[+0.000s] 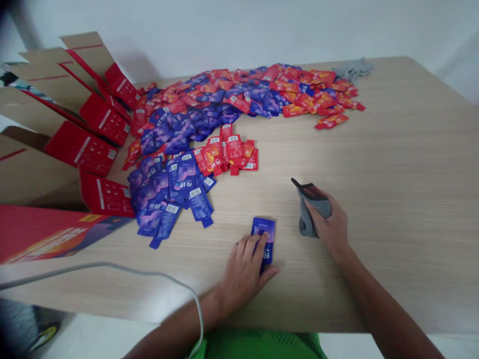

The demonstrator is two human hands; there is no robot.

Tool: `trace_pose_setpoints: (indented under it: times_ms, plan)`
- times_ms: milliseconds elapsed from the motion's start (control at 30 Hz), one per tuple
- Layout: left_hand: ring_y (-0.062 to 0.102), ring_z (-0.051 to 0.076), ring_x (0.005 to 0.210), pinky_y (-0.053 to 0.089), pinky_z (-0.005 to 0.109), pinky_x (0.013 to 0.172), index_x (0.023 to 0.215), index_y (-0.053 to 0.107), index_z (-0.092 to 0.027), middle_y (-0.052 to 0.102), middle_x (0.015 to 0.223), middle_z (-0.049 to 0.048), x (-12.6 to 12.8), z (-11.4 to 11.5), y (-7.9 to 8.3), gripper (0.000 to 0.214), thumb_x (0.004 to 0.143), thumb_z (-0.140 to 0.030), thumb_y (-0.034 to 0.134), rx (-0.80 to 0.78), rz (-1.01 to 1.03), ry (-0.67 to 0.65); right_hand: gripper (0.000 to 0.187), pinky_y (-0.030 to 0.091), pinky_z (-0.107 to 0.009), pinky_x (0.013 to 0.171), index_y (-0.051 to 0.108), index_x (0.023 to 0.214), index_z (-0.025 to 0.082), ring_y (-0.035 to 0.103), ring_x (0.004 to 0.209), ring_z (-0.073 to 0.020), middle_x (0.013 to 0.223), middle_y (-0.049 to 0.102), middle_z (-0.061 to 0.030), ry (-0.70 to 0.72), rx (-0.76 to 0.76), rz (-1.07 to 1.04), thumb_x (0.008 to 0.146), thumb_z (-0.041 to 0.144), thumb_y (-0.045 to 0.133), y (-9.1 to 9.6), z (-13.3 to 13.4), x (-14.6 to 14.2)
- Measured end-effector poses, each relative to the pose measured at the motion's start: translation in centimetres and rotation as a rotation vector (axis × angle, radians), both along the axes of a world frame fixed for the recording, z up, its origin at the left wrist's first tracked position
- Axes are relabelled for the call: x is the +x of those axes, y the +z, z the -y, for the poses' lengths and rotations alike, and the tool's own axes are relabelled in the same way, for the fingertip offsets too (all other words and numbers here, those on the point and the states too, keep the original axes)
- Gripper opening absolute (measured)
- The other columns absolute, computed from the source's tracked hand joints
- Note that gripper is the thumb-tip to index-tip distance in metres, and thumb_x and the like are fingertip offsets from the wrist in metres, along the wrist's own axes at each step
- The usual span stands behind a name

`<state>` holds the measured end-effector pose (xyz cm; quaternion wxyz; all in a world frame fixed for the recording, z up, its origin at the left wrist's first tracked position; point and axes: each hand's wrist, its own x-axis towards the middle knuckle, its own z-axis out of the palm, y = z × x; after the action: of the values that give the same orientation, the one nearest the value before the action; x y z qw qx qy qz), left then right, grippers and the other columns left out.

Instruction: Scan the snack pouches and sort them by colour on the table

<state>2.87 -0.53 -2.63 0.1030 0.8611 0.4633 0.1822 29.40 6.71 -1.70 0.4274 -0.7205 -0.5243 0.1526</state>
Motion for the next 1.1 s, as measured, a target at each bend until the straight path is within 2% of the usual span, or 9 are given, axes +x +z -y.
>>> trace_pose_setpoints:
  times_ms: [100, 200, 367, 500, 600, 700, 833, 1000, 1100]
  plan:
    - [0.061, 0.034, 0.112, 0.052, 0.048, 0.096, 0.155, 0.043, -0.012, 0.064, 0.129, 0.0175, 0.6, -0.6, -0.1, 0.089, 0.094, -0.073, 0.061, -0.004, 0.019, 0.068, 0.053, 0.057, -0.059, 0.100, 0.068, 0.134, 0.028, 0.073, 0.112, -0.0343, 0.120, 0.077, -0.0090, -0.020, -0.015, -0.031, 0.090, 0.057, 0.065, -0.3, -0.2, 0.2]
    - [0.062, 0.033, 0.105, 0.056, 0.047, 0.090, 0.153, 0.044, -0.011, 0.064, 0.122, 0.0168, 1.0, -1.1, 0.2, 0.086, 0.092, -0.067, 0.068, -0.023, 0.044, 0.122, 0.052, 0.056, -0.058, 0.102, 0.070, 0.131, 0.030, 0.073, 0.113, -0.0353, 0.120, 0.078, -0.0092, -0.021, -0.032, -0.067, 0.088, 0.058, 0.067, 0.1, -0.3, 0.1]
    - [0.067, 0.033, 0.105, 0.063, 0.045, 0.083, 0.150, 0.043, -0.010, 0.067, 0.122, 0.0170, 0.9, -1.9, 1.7, 0.071, 0.093, -0.042, 0.070, -0.108, 0.076, 0.131, 0.051, 0.055, -0.051, 0.103, 0.071, 0.131, 0.033, 0.072, 0.116, -0.0358, 0.124, 0.077, -0.0100, -0.039, -0.105, -0.126, 0.086, 0.059, 0.070, 1.1, -0.2, -0.2]
    - [0.075, 0.025, 0.092, 0.064, 0.035, 0.078, 0.150, 0.041, -0.018, 0.074, 0.119, 0.0103, -0.7, -2.7, 2.4, 0.053, 0.099, -0.018, 0.054, -0.147, 0.156, 0.102, 0.053, 0.057, -0.053, 0.101, 0.070, 0.131, 0.037, 0.073, 0.113, -0.0368, 0.122, 0.077, -0.0081, -0.052, -0.139, -0.134, 0.085, 0.062, 0.069, 1.2, 0.0, -0.1]
    - [0.076, 0.020, 0.075, 0.061, 0.028, 0.067, 0.147, 0.045, -0.024, 0.078, 0.102, 0.0042, -2.4, -3.7, 1.9, 0.045, 0.103, -0.014, 0.046, -0.190, 0.299, 0.178, 0.054, 0.059, -0.056, 0.097, 0.069, 0.132, 0.039, 0.074, 0.108, -0.0381, 0.117, 0.078, -0.0074, -0.040, -0.148, -0.126, 0.084, 0.064, 0.068, 0.7, 0.0, 0.1]
    - [0.076, 0.018, 0.076, 0.060, 0.027, 0.067, 0.145, 0.046, -0.023, 0.078, 0.095, 0.0026, -4.6, -5.0, 1.7, 0.037, 0.107, -0.022, 0.047, -0.271, 0.553, 0.233, 0.057, 0.061, -0.062, 0.093, 0.070, 0.132, 0.038, 0.076, 0.100, -0.0396, 0.107, 0.079, -0.0085, -0.037, -0.122, -0.099, 0.083, 0.067, 0.066, 0.2, 0.0, 0.5]
    - [0.071, 0.014, 0.071, 0.054, 0.022, 0.058, 0.141, 0.048, -0.019, 0.075, 0.090, 0.0021, -8.7, -7.2, 3.2, 0.040, 0.107, -0.039, 0.055, -0.343, 0.902, 0.393, 0.056, 0.060, -0.058, 0.093, 0.070, 0.131, 0.040, 0.075, 0.101, -0.0397, 0.106, 0.079, -0.0081, -0.041, -0.180, -0.115, 0.082, 0.069, 0.066, 0.2, -0.1, 0.6]
    - [0.071, 0.021, 0.108, 0.059, 0.030, 0.087, 0.140, 0.055, -0.021, 0.070, 0.126, 0.0100, -14.2, -10.9, 5.9, 0.058, 0.094, -0.049, 0.074, -0.261, 1.094, 0.612, 0.069, 0.054, -0.053, 0.101, 0.069, 0.134, 0.030, 0.071, 0.112, -0.0370, 0.117, 0.077, -0.0075, -0.076, -0.239, -0.131, 0.079, 0.072, 0.067, 0.5, -0.1, 0.5]
    - [0.067, 0.024, 0.122, 0.057, 0.036, 0.100, 0.139, 0.055, -0.022, 0.067, 0.135, 0.0116, -16.8, -13.4, 5.9, 0.059, 0.091, -0.048, 0.077, -0.145, 1.089, 0.643, 0.070, 0.054, -0.048, 0.097, 0.069, 0.135, 0.030, 0.071, 0.108, -0.0342, 0.116, 0.077, -0.0068, -0.061, -0.261, -0.139, 0.079, 0.071, 0.067, 0.4, -0.1, 0.6]
